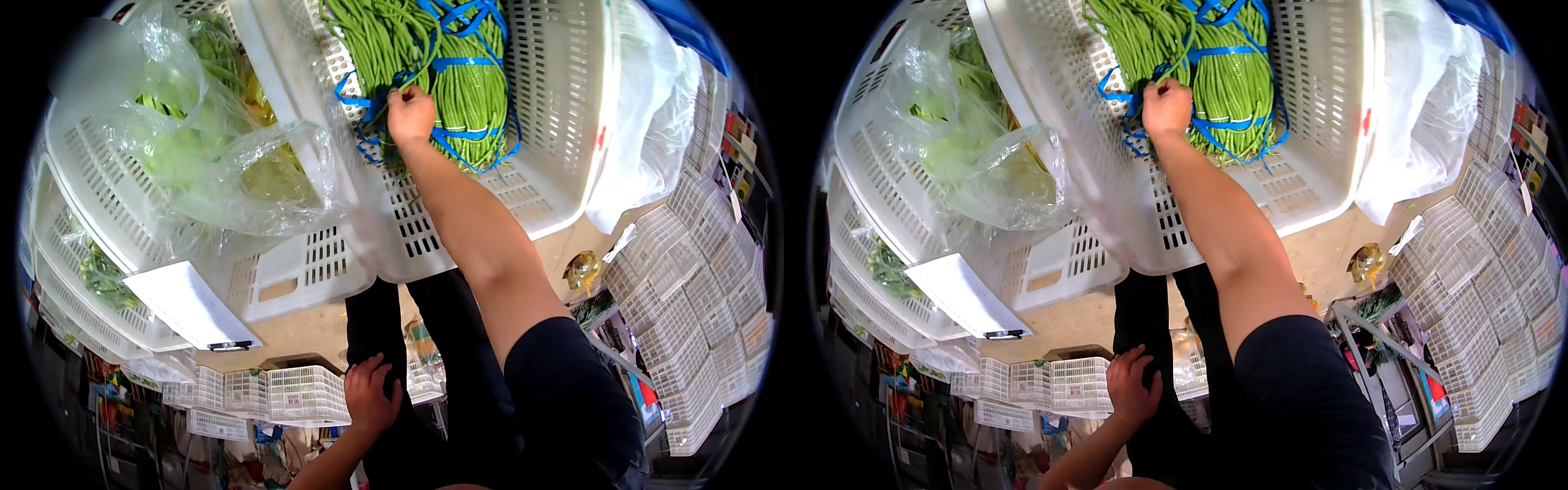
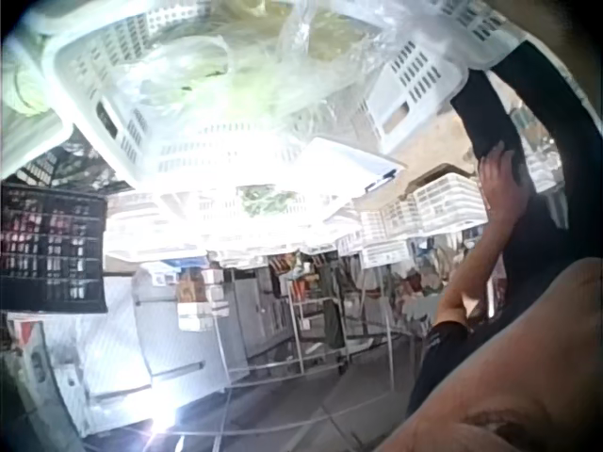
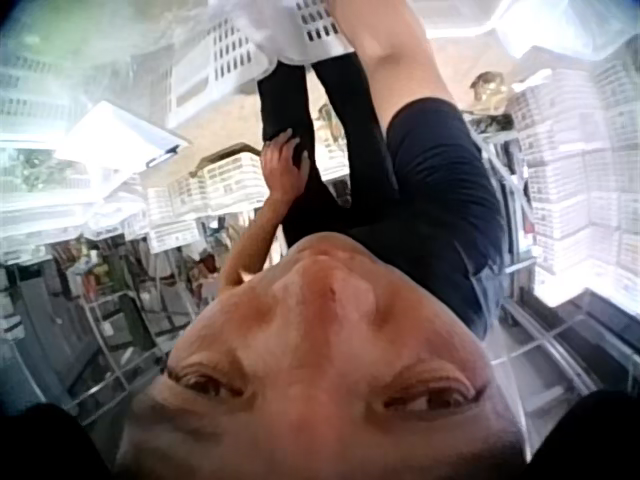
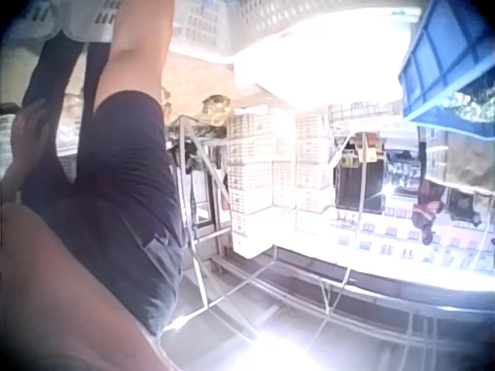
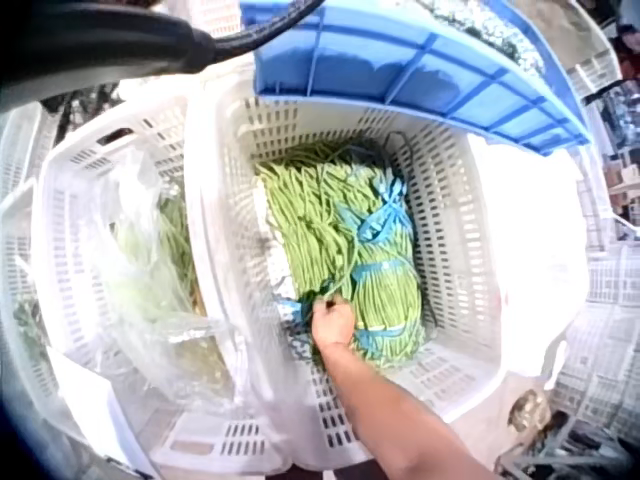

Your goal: The person inspects various vegetables in a market setting, picking up items like green beans and leafy greens to check their quality. They use a pen to write on a clipboard, likely recording inventory details or prices. The person moves between different baskets and crates, handling produce one at a time.

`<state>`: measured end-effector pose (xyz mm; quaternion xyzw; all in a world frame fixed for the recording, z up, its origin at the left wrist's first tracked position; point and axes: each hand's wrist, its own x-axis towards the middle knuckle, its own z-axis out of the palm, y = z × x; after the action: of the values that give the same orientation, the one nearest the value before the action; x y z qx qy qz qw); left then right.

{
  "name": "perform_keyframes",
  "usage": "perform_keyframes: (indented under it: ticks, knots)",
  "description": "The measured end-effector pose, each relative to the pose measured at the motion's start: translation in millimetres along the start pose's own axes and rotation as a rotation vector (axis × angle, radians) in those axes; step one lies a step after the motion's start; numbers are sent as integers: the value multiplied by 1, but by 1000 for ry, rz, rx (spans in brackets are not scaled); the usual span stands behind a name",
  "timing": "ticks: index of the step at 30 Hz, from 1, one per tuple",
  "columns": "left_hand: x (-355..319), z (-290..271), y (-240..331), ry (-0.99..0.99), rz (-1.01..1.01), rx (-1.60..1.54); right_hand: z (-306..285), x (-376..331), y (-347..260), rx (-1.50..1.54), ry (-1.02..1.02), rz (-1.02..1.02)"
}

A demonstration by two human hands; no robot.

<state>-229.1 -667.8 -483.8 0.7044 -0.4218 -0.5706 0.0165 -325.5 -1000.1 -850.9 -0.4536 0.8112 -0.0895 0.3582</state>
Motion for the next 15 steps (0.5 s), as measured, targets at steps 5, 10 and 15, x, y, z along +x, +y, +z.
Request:
perform_keyframes:
  ticks: [5,10,15]
  knots:
    - [0,2,1,37,19,10,-66,-16,-14,182,10,-411]
    - [2,0,0,17,24,-3,-133,92,-5,-429,230,-443]
    - [3,-3,-3,-34,7,17,-138,141,-2,-676,62,-609]
